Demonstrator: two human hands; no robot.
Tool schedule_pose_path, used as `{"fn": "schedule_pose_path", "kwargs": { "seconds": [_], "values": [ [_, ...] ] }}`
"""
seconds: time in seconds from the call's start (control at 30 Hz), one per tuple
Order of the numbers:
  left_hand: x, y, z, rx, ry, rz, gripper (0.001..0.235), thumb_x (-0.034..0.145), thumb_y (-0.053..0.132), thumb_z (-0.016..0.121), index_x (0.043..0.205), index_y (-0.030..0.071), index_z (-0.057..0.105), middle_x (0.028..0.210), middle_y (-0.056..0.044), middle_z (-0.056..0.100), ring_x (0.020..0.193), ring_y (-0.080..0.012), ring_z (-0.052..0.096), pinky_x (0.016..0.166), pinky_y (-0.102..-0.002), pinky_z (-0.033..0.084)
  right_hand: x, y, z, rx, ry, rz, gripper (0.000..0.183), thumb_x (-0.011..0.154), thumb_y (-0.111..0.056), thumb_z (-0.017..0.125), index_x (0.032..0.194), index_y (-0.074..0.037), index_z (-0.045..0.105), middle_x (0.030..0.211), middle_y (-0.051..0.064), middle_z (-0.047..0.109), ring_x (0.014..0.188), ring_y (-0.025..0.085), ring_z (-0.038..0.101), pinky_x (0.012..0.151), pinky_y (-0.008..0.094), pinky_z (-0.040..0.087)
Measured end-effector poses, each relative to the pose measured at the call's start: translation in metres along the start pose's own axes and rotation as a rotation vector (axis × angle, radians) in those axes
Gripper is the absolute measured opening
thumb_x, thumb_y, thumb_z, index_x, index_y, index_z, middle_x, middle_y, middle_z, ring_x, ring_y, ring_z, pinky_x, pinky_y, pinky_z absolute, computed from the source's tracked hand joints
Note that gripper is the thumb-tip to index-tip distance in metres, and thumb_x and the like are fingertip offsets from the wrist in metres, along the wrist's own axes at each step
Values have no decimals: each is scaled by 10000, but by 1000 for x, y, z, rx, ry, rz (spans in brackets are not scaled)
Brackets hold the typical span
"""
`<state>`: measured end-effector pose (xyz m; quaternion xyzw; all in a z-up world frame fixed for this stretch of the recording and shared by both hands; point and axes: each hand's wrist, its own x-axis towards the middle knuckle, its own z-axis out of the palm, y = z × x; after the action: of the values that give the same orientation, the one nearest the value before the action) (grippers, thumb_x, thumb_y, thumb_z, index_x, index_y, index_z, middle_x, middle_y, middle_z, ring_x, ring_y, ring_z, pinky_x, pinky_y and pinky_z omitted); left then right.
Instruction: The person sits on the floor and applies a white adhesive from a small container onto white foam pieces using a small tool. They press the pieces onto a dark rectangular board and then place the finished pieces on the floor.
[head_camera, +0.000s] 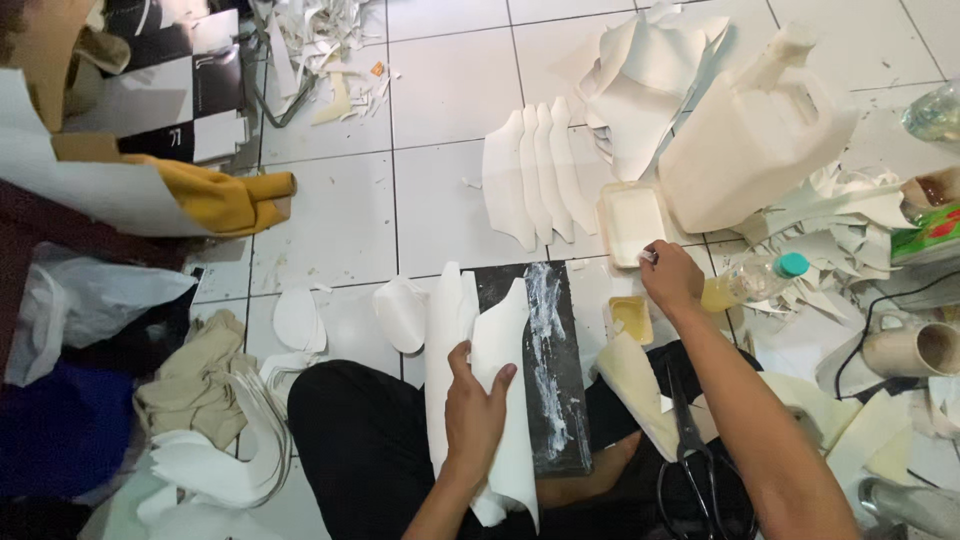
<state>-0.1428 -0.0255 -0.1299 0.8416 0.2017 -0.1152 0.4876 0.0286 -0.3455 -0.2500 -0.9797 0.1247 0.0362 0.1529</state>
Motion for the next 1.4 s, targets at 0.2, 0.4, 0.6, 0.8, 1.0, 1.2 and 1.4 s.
{"fn": "schedule_pose_path", "kwargs": {
  "seconds": [0.2, 0.4, 0.6, 0.8, 1.0, 1.2, 1.4],
  "values": [
    [2, -9, -2, 148, 3, 198, 462, 958, 160, 410, 1408, 260, 440, 992, -64, 484, 662, -263, 561, 595, -374, 465, -3, -1, -3, 7, -32, 38, 256, 935, -329, 511, 1086, -160, 629, 1048, 44, 627, 970, 276, 594, 696, 468, 484],
    [19, -32, 12, 382, -13, 224, 422, 900, 162, 476, 1290, 283, 586, 865, -59, 434, 590, -300, 549, 571, -424, 495, -3, 6, 5, 56, 74, -9, 234, 917, -304, 539, 1046, -134, 634, 1010, 68, 624, 953, 304, 585, 684, 487, 468],
    [26, 11, -24, 46, -315, 199, 522, 886, 184, 600, 1397, 201, 494, 1271, -219, 557, 1208, -411, 519, 973, -477, 439, -50, -75, -60, 474, 193, -195, 336, 856, -138, 656, 1168, -25, 600, 879, 200, 639, 713, 329, 613, 650, 422, 470],
    [30, 3, -15, 227, -346, 189, 567, 892, 143, 581, 1437, 141, 423, 1265, -265, 547, 1166, -416, 552, 929, -475, 485, -81, -124, -57, 712, -18, -253, 279, 826, -234, 731, 1064, -100, 673, 833, 101, 686, 659, 175, 599, 636, 272, 434],
    [27, 14, -13, 341, -362, 156, 604, 925, 96, 500, 1494, 182, 314, 1228, -318, 519, 1105, -446, 584, 861, -494, 534, -107, -148, -45, 714, -237, -384, 280, 769, -207, 746, 1010, -67, 716, 778, 169, 691, 652, 223, 617, 633, 334, 467],
    [32, 15, -13, 405, -409, 167, 624, 923, 94, 497, 1502, 207, 292, 1187, -318, 523, 1049, -472, 599, 824, -503, 533, -90, -151, -25, 586, -289, -513, 262, 793, -210, 711, 1016, -73, 714, 791, 174, 685, 709, 292, 651, 669, 381, 485],
    [30, 15, -12, 407, -397, 159, 629, 920, 78, 500, 1502, 195, 291, 1139, -312, 547, 1010, -450, 622, 790, -485, 545, -80, -164, -32, 485, -273, -589, 220, 834, -163, 647, 1030, -85, 707, 810, 136, 676, 756, 281, 657, 716, 355, 501]
  ]
}}
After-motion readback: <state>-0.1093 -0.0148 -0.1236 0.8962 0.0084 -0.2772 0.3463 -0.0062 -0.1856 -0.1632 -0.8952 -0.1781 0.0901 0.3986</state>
